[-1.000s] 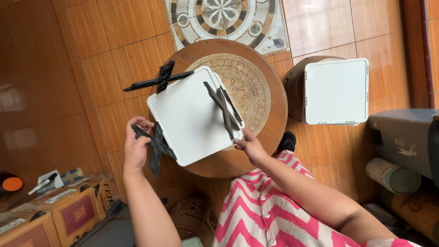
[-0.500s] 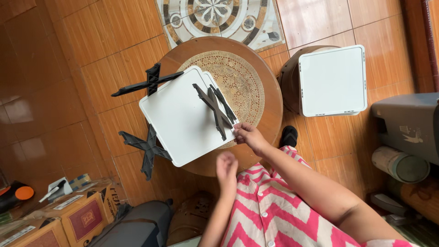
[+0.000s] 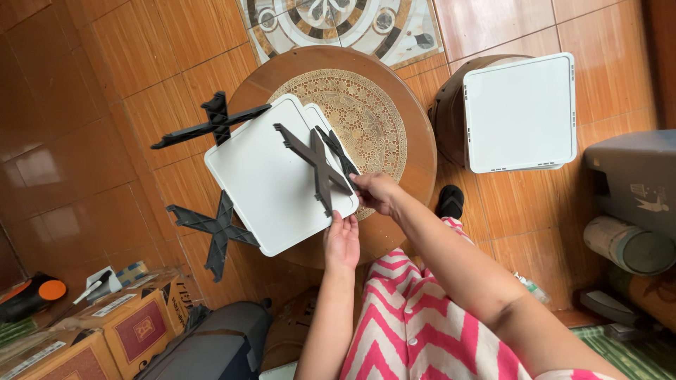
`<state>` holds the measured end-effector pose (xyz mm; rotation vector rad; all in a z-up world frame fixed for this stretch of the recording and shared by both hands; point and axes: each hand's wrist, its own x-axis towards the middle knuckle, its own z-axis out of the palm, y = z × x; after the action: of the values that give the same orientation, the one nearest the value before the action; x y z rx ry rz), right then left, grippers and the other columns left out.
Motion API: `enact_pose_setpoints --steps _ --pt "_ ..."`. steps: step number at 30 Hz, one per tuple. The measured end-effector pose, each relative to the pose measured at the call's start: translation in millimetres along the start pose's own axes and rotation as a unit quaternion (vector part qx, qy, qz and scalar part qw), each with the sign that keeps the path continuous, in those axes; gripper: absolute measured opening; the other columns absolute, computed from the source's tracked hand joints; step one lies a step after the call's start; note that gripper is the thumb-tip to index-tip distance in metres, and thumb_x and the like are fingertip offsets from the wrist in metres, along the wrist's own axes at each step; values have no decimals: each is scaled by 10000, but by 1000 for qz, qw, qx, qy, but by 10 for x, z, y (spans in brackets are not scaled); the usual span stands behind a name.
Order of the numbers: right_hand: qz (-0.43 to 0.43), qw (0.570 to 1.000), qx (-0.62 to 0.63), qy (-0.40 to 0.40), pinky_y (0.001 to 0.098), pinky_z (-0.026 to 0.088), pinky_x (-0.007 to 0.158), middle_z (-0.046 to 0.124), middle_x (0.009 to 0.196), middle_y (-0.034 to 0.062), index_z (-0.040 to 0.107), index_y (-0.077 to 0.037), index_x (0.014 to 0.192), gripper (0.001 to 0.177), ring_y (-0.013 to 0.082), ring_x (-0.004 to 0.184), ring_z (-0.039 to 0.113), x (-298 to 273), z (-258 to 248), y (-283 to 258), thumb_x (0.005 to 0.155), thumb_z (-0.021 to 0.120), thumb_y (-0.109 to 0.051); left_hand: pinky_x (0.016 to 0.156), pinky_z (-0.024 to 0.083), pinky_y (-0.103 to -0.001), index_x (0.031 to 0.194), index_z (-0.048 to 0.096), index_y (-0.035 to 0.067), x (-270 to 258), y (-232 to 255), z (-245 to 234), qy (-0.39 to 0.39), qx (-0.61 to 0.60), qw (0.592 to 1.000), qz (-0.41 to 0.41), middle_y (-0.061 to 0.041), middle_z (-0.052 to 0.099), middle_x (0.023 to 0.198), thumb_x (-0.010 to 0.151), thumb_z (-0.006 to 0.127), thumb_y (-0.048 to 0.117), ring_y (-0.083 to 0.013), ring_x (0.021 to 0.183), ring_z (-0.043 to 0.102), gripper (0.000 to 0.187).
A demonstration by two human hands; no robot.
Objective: The person assembles a small white plastic table by inserting black X-shaped legs into slots on the underside of the tabletop. They repeatedly pick up legs, align them with the slots, and press them into place, then lift and rotate the tabletop to access different sides.
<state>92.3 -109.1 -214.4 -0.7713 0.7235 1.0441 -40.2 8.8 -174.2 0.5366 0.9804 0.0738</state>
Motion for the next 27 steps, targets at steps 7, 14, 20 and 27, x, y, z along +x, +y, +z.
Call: enact_pose_setpoints --steps 7,14,20,27 --pt "17 1000 25 6 285 464 538 690 755 36 742 -65 934 152 141 616 598 62 73 102 939 692 -209 964 501 -319 1302 589 54 -79 94 97 12 3 1000 6 -52 661 1262 983 653 203 -162 1137 621 359" --pt "44 998 39 -2 256 505 583 710 809 28 752 -53 975 143 116 656 607 81 -35 146 962 705 -187 933 509 -324 1298 605 45 -55 29 77 41 35 998 19 -61 678 1233 980 662 190 -172 1117 633 354" --pt "9 998 -64 22 283 463 537 675 756 47 736 -38 919 193 146 619 587 17 -46 91 946 766 -227 890 507 -340 1273 613 61 -15 -28 -7 58 53 997 28 -63 684 1189 976 675 177 -188 1062 639 325" --pt "-464 759 -445 97 405 569 868 713 1102 159 641 -59 1218 391 284 1003 699 -201 373 -620 853 767 -118 907 495 -338 1271 626 84 -16 -35 -27 56 46 997 21 -36 685 1211 970 662 129 -168 1072 634 307"
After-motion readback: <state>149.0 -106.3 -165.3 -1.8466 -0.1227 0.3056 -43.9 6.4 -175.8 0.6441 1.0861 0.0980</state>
